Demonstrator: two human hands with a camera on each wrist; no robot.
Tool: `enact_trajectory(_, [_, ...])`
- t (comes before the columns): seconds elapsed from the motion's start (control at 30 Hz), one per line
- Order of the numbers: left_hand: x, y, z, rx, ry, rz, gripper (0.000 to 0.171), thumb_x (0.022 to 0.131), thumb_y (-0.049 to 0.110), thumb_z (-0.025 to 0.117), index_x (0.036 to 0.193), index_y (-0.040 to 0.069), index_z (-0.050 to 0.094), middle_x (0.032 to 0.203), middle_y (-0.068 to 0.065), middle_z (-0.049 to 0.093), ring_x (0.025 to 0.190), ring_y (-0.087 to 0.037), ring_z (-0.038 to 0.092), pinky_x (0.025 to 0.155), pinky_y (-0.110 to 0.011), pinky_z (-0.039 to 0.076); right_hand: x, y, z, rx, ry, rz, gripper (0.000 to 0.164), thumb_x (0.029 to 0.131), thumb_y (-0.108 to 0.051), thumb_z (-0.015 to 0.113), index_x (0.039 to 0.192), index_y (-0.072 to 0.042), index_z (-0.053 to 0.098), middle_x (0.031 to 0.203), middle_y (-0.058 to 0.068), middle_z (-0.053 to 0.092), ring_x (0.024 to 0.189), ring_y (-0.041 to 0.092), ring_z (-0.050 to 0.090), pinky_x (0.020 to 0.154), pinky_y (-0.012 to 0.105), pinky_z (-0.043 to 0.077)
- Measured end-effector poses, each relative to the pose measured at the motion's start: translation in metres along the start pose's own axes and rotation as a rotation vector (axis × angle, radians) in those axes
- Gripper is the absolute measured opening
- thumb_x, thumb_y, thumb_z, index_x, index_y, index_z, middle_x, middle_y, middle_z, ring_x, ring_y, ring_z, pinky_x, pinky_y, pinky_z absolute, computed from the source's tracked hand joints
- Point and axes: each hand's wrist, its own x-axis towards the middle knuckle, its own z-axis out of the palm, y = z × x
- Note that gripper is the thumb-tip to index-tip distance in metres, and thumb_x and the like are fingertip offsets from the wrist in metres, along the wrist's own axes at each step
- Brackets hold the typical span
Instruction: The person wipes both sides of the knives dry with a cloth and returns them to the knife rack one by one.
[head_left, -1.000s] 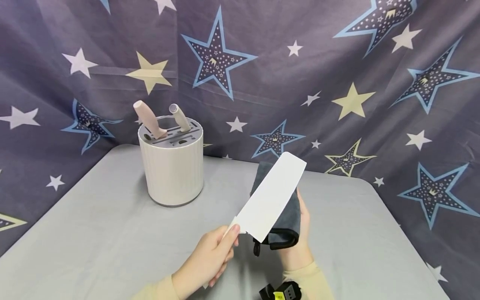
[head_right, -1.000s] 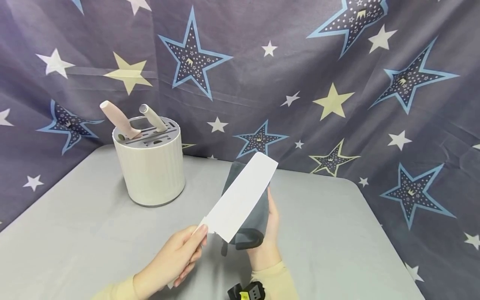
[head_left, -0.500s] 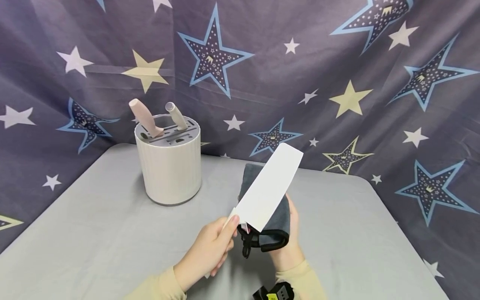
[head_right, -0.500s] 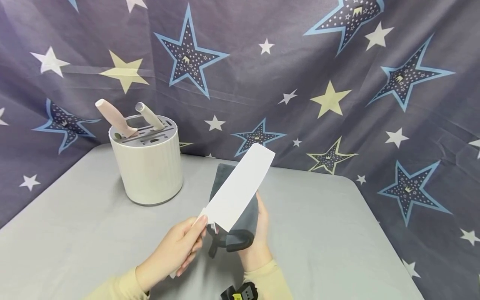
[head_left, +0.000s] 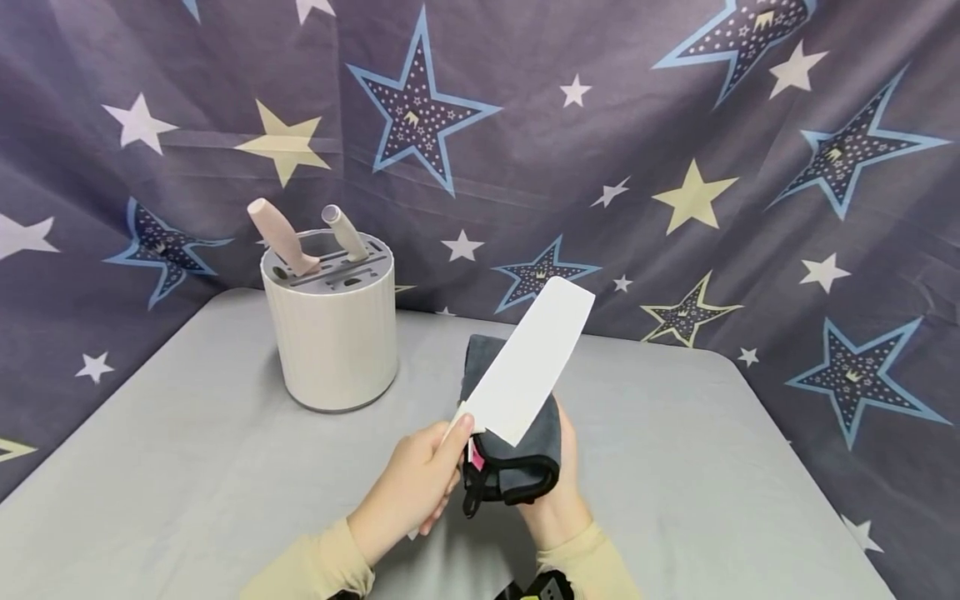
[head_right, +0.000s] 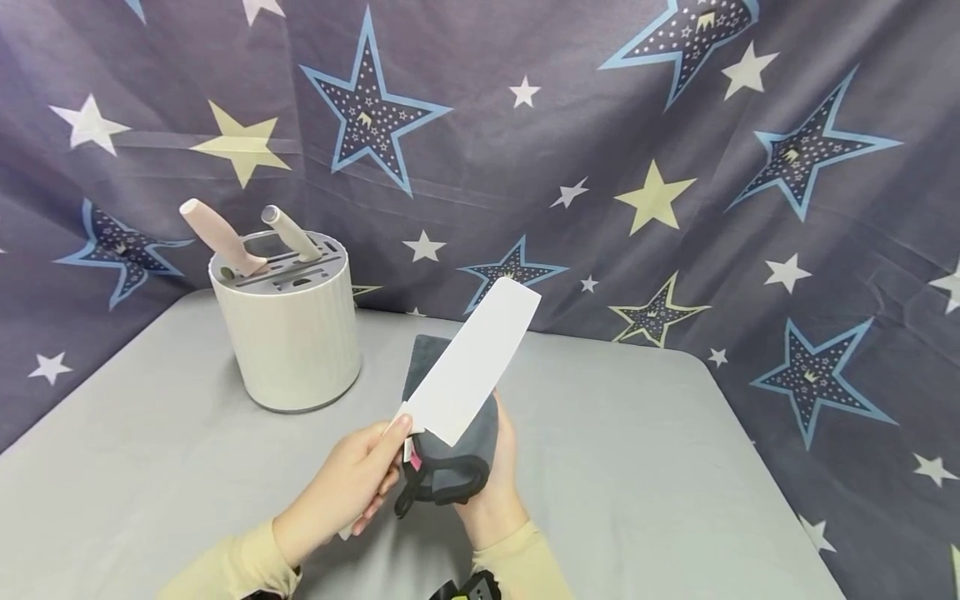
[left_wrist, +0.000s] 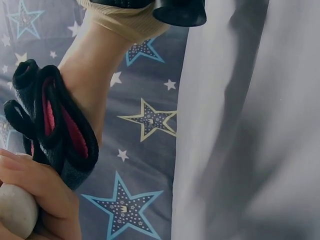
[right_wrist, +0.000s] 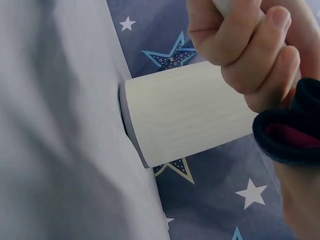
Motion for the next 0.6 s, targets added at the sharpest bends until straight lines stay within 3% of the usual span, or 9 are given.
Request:
enact_trajectory(0.27, [0.002, -0.001, -0.001, 0.015, -0.012, -0.007, 0.064, 0.1, 0.061, 0.04, 0.075, 0.003, 0.05, 0.048, -0.001, 0.047, 0.026, -0.009, 0.039, 0.026, -0.035, 0.037, -0.002, -0.001, 0.002, -0.022, 0.049, -0.028, 0.045, 0.11, -0.027, 0.024, 0.097, -0.012, 0.065, 0.093, 0.0, 0.067, 0.087, 0.011, 0.062, 0.084, 0.025, 0.05])
enact_trajectory(0.43, [0.002, -0.001, -0.001, -0.021, -0.04, -0.019, 0.063, 0.1, 0.061, 0.042, 0.078, 0.003, 0.051, 0.05, -0.002, 0.047, 0.026, -0.009, 0.038, 0.026, -0.033, 0.035, -0.004, -0.005, 0.002, -0.11, 0.146, -0.088, 0.038, 0.109, -0.021, 0.032, 0.094, -0.011, 0.065, 0.092, -0.002, 0.066, 0.086, 0.007, 0.061, 0.083, 0.022, 0.051])
enact_trajectory(0.6, [0.001, 0.0, -0.002, -0.057, -0.069, -0.041, 0.061, 0.099, 0.062, 0.043, 0.079, 0.005, 0.051, 0.05, -0.001, 0.046, 0.028, -0.009, 0.036, 0.026, -0.031, 0.034, -0.003, -0.009, 0.001, -0.126, 0.164, -0.094, 0.035, 0.109, -0.02, 0.036, 0.092, -0.011, 0.066, 0.091, -0.001, 0.065, 0.085, 0.007, 0.06, 0.083, 0.022, 0.051])
